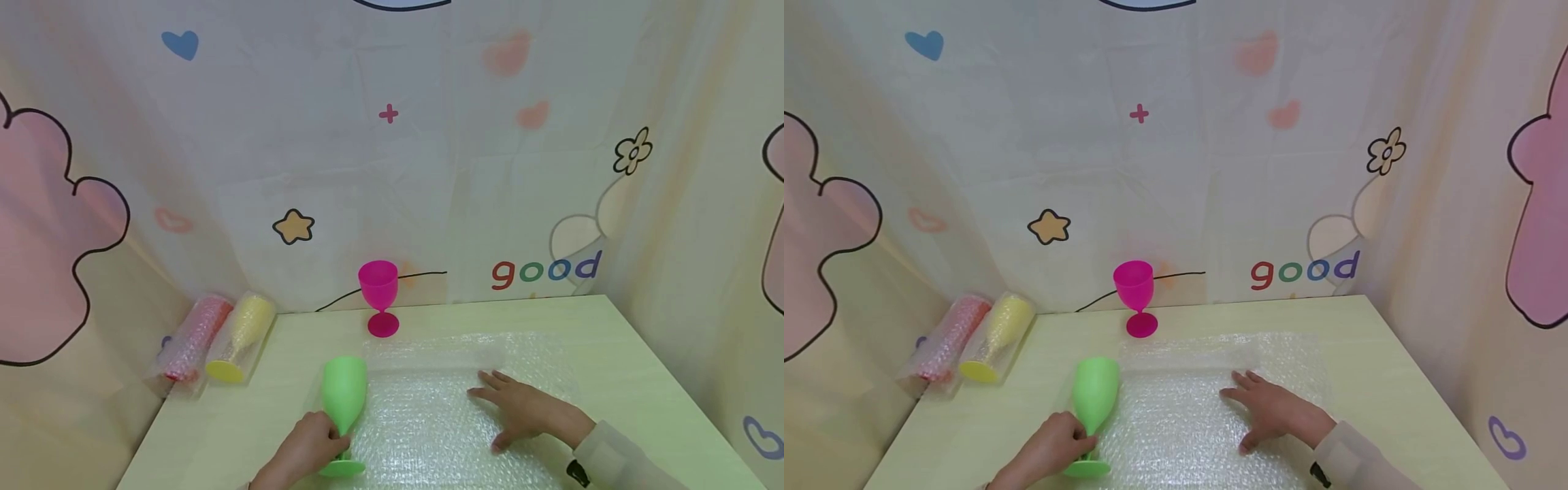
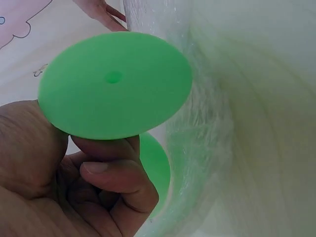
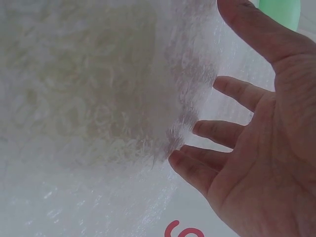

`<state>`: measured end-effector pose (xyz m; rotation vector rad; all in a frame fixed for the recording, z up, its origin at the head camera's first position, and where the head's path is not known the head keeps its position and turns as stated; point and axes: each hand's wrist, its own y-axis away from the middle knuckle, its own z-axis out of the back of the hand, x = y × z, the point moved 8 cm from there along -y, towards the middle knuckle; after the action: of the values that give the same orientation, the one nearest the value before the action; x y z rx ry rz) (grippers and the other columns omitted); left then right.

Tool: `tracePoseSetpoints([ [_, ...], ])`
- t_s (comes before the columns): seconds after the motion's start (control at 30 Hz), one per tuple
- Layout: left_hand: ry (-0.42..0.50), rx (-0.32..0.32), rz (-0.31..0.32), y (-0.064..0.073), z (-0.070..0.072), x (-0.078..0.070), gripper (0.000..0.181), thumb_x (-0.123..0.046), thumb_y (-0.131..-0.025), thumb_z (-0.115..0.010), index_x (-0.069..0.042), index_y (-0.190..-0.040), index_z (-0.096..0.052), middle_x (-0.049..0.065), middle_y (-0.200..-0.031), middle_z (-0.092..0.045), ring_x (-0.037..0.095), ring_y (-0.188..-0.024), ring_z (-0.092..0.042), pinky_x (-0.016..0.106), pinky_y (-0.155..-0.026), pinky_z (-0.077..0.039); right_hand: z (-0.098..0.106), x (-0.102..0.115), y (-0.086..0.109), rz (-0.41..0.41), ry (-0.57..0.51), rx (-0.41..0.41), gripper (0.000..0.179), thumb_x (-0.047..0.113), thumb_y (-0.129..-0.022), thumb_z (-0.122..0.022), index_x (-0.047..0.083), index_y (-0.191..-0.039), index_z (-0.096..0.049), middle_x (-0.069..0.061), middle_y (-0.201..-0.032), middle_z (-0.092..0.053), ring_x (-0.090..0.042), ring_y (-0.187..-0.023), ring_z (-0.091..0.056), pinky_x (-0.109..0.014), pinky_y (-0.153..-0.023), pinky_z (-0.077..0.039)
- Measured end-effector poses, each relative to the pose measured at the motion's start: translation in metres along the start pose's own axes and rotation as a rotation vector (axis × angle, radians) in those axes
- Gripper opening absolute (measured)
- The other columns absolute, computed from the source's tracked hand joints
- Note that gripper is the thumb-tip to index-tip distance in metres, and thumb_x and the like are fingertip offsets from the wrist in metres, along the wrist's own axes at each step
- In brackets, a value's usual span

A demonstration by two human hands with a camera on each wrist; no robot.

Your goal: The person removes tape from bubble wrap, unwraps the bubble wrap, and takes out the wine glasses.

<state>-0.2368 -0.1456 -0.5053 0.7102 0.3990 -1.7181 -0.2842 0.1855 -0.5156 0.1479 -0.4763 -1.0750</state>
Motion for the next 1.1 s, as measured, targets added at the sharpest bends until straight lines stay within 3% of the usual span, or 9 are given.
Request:
tracePoseSetpoints([
  [0.2,0.016,-0.004,-0.001,0.001,0.001,-0.001,0.039,-0.021,-0.082,-0.067,-0.016,-0.047,-0.051,-0.014,-0.044,-0.04,0.005,-0.043,-0.035,0.019,-0.042,-0.03,0.0,0.001,0.0,-0.004,-0.005,0.003,0.094,0.051,-0.064,-0.085,0.027,-0.147,-0.046,-0.011,-0.163,-0.026,-0.04,-0.15,-0.022,-0.066,-0.112,-0.031],
  [0.4,0.061,-0.011,-0.024,0.001,0.005,-0.001,0.046,-0.019,-0.087,-0.065,-0.02,-0.047,-0.041,-0.014,-0.044,-0.034,0.004,-0.043,-0.03,0.017,-0.042,-0.026,-0.001,-0.001,-0.001,-0.006,0.004,-0.003,0.094,0.051,-0.064,-0.085,0.028,-0.146,-0.046,-0.011,-0.163,-0.026,-0.04,-0.15,-0.023,-0.066,-0.112,-0.031],
  [0.6,0.129,0.009,-0.029,0.0,0.007,0.002,0.044,-0.021,-0.089,-0.064,-0.019,-0.049,-0.044,-0.014,-0.045,-0.036,0.004,-0.043,-0.029,0.017,-0.041,-0.024,-0.001,-0.001,-0.002,-0.01,0.001,-0.002,0.094,0.051,-0.063,-0.086,0.029,-0.146,-0.046,-0.011,-0.163,-0.026,-0.04,-0.15,-0.022,-0.067,-0.111,-0.031],
  [1.1,0.145,-0.086,-0.025,-0.001,0.027,0.001,0.043,-0.025,-0.091,-0.065,-0.008,-0.053,-0.055,-0.011,-0.049,-0.039,0.003,-0.046,-0.03,0.017,-0.043,-0.026,0.002,0.001,0.001,-0.015,-0.006,0.001,0.094,0.05,-0.064,-0.086,0.028,-0.146,-0.046,-0.01,-0.163,-0.026,-0.039,-0.15,-0.022,-0.065,-0.112,-0.031],
])
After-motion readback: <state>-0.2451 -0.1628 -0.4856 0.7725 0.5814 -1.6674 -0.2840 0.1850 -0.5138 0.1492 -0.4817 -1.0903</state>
